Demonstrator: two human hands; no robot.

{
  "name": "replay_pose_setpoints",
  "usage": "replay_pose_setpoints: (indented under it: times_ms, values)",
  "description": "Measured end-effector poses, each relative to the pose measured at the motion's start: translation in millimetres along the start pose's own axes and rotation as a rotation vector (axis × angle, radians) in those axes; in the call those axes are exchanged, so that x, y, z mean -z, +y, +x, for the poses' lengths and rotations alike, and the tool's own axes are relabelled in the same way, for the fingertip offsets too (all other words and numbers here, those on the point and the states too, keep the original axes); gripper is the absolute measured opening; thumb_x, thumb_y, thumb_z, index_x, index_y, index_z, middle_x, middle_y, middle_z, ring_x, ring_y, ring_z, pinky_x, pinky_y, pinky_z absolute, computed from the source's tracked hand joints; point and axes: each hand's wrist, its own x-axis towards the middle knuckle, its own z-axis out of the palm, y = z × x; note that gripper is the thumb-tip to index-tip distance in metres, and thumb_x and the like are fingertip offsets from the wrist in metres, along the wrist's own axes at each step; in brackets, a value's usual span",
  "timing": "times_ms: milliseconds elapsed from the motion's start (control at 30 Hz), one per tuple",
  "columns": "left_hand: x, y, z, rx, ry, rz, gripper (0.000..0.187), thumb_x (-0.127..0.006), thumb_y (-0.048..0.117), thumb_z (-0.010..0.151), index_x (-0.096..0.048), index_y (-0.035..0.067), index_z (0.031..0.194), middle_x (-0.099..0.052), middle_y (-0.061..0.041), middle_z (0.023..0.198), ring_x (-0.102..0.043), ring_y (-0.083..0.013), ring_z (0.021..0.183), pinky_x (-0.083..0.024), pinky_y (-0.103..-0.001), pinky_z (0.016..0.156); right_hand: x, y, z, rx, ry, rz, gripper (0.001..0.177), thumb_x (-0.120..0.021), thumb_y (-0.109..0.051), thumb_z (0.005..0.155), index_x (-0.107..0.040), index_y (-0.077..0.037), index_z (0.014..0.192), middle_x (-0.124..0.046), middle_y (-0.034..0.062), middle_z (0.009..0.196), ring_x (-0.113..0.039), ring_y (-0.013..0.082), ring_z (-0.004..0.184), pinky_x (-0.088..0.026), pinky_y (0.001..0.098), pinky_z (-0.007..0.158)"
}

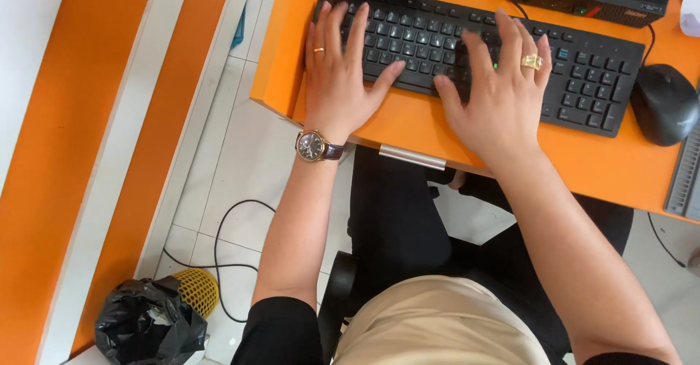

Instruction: The person holds a smartphone, rotates it to show the back and front, and enters a passcode on the screen. They then place the phone on the desk and use a computer keyboard and mouse, before picking up the phone again to continue interacting with it.

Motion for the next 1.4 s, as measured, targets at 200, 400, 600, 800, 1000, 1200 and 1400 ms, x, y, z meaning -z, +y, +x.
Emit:
replay_pose_setpoints:
  times_ms: [200,400,600,800,1000,1200,1400]
  values:
    - [11,6,-2,-0.057,0.099,-0.06,0.067,-0.07,0.063,0.108,-0.054,0.018,0.155,-0.047,-0.014,0.156,-0.053,-0.0348,0.148,-0.039,-0.063,0.13,0,-3,8,0.029,-0.02,0.069,0.046,-0.067,-0.041,0.116,-0.076,-0.001,0.138,-0.051,0.0277,0.162,-0.05,0.0509,0.147,-0.027,0.0686,0.124]
    - [14,7,-5,-0.086,0.139,-0.089,0.056,-0.078,0.052,0.107,-0.062,0.018,0.148,-0.053,-0.012,0.149,-0.06,-0.0345,0.139,-0.043,-0.064,0.125,6,-14,-4,0.173,-0.036,0.203,0.032,-0.075,-0.036,0.109,-0.084,-0.008,0.121,-0.062,0.0199,0.154,-0.062,0.0407,0.14,-0.04,0.0621,0.121]
    - [16,9,-6,-0.091,0.166,-0.109,0.044,-0.075,0.041,0.109,-0.066,0.015,0.143,-0.055,-0.012,0.147,-0.062,-0.0336,0.137,-0.042,-0.065,0.125,-5,3,-2,0.046,0.104,0.002,0.036,-0.078,-0.039,0.115,-0.086,-0.006,0.125,-0.057,0.0204,0.16,-0.055,0.0425,0.146,-0.036,0.0596,0.125]
    - [24,13,-7,-0.117,0.181,-0.133,0.039,-0.072,0.035,0.111,-0.067,0.011,0.141,-0.055,-0.014,0.145,-0.061,-0.0363,0.136,-0.045,-0.068,0.121,-6,-13,11,0.075,0.134,0.038,0.033,-0.079,-0.04,0.111,-0.084,-0.009,0.102,-0.062,0.0189,0.155,-0.06,0.0398,0.139,-0.043,0.059,0.118]
    - [10,6,-4,-0.19,0.241,-0.124,0.036,-0.073,0.029,0.11,-0.069,0.01,0.14,-0.056,-0.012,0.137,-0.059,-0.0365,0.13,-0.049,-0.056,0.11,-29,-24,17,-0.024,0.021,0.026,0.067,-0.059,-0.066,0.108,-0.075,-0.012,0.144,-0.037,0.0244,0.174,-0.036,0.0435,0.161,-0.022,0.0623,0.131]
    - [10,6,-7,-0.09,0.178,-0.057,0.041,-0.07,0.036,0.11,-0.066,0.017,0.146,-0.058,-0.009,0.128,-0.055,-0.0325,0.134,-0.04,-0.056,0.116,-20,-13,-2,-0.039,0.176,0.094,0.055,-0.066,-0.057,0.106,-0.075,-0.013,0.136,-0.051,0.0228,0.161,-0.046,0.0406,0.153,-0.024,0.0619,0.13]
    - [14,12,-6,-0.052,0.142,-0.097,0.039,-0.072,0.036,0.109,-0.068,0.017,0.142,-0.052,-0.01,0.143,-0.056,-0.0356,0.137,-0.044,-0.057,0.115,-18,3,-33,-0.035,0.299,-0.003,0.045,-0.066,-0.048,0.103,-0.075,-0.02,0.137,-0.054,0.0182,0.158,-0.052,0.0358,0.146,-0.03,0.0604,0.126]
